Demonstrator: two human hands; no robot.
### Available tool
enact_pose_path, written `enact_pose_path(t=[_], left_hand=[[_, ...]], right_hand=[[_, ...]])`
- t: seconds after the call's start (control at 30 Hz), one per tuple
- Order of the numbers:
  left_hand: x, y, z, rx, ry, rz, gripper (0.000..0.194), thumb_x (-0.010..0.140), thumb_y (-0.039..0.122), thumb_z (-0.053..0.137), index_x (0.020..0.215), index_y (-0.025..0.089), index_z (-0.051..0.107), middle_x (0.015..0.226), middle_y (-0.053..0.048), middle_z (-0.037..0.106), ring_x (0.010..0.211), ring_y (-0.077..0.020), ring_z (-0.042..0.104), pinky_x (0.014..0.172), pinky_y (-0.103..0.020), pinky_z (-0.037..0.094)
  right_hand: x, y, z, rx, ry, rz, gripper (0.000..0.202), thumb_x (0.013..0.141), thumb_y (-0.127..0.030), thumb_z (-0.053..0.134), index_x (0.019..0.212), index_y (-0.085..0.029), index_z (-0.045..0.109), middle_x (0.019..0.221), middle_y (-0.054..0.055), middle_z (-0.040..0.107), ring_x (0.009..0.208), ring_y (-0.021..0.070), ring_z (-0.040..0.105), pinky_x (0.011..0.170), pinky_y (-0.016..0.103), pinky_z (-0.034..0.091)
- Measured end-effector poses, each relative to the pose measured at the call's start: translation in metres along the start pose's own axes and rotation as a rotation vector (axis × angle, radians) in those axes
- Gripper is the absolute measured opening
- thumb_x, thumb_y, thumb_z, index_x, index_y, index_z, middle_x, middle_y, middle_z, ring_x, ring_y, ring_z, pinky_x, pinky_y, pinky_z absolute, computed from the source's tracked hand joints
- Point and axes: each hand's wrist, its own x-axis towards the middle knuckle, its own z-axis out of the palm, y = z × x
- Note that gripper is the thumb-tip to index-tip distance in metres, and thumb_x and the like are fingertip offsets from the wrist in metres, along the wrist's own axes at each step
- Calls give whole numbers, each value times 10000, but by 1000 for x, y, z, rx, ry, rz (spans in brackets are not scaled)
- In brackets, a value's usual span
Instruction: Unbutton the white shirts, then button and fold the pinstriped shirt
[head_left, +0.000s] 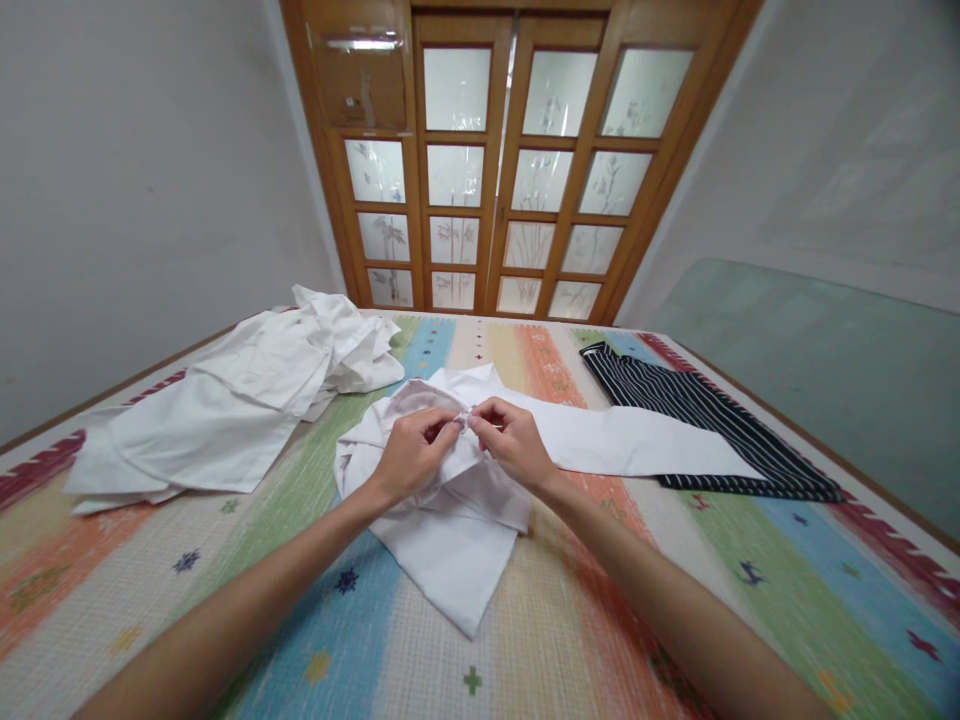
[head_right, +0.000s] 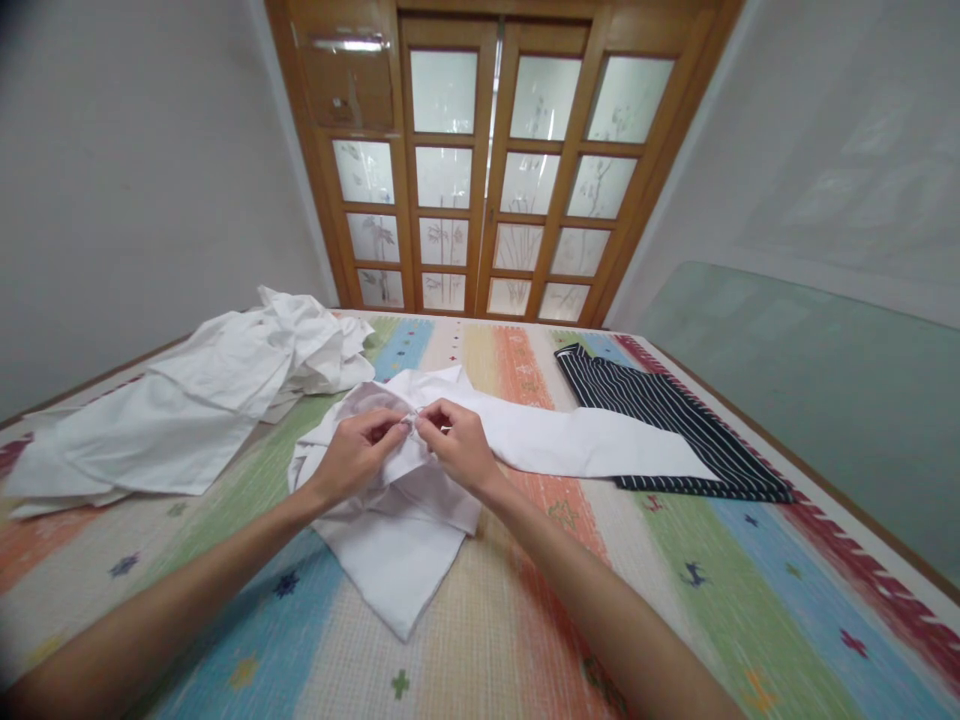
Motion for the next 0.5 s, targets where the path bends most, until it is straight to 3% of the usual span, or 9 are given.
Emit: enact_pose_path(t=[0.3, 0.5], left_hand=[[-6, 2, 3, 246, 27, 246, 169, 872, 167, 528, 914, 140, 690, 816, -65, 718, 699, -152, 644, 669, -248, 465], [-9, 1, 5, 416, -22, 322, 182, 894, 155, 469, 846, 135, 644, 712, -55, 652, 639, -153, 607, 611, -251, 445]], right_hand=[[0, -7, -2, -163, 25, -20, 112, 754, -254, 579, 677, -175, 571, 607, -27, 553, 554, 102, 495, 543, 225, 396], [-3, -21, -4, -343, -37, -128, 156, 793, -229, 546, 647, -176, 547, 582, -33, 526, 557, 100, 477, 561, 228, 362]])
